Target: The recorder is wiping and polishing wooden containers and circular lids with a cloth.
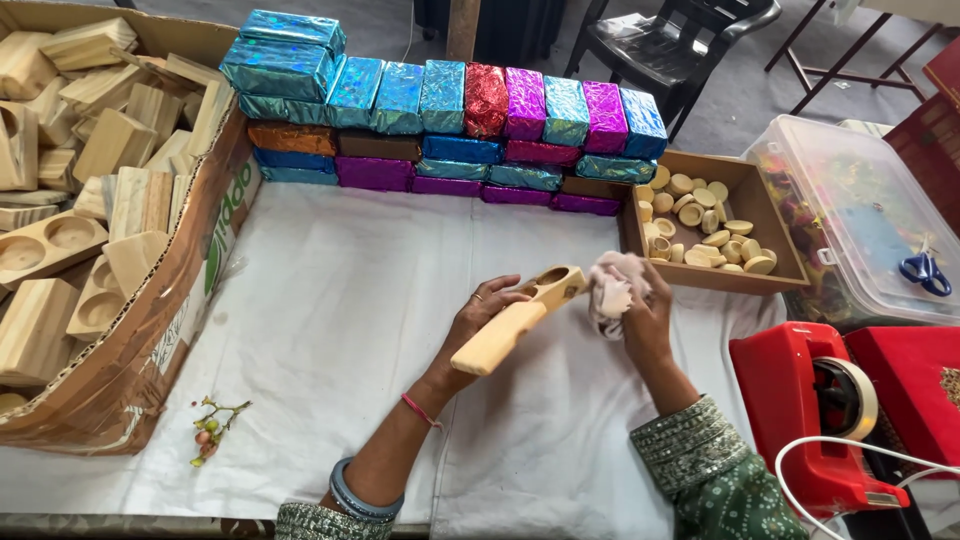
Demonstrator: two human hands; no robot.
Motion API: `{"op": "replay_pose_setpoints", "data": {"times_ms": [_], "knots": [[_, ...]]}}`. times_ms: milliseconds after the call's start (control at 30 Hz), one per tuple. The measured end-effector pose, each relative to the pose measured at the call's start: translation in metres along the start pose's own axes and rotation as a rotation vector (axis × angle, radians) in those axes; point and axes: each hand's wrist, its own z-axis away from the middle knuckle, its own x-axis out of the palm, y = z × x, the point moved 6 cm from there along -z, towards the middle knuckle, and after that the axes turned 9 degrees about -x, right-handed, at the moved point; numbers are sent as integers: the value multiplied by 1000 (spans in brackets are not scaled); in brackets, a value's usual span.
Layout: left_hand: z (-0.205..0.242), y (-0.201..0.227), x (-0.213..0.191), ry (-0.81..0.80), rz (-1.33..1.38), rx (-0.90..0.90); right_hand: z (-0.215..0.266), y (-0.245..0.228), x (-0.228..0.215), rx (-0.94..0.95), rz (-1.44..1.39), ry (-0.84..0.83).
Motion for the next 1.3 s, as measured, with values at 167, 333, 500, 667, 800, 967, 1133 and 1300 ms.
{"op": "replay_pose_setpoints", "data": {"times_ms": [167,333,500,667,800,967,1133,1300], "knots": [[-2,-8,2,-118,-8,75,7,18,23,375,-289,-284],[1,11,-24,-55,-84,343,19,12,41,454,-290,-460],[-3,-82,-57,132,639,-514,20,-11,55,118,127,-392],[-3,-71,-93,286,997,-471,22,-21,61,-91,435,-362],[7,-24,-107,368,751,-587,26,-36,79,-239,540,-404],[3,-88,-126,360,327,-447,24,-32,92,-196,617,-498],[9,-86,-135,386,-166,-562,23,-21,94,-93,678,-585],[8,-53,-125,392,-566,-496,24,-16,89,-44,681,-575]]}}
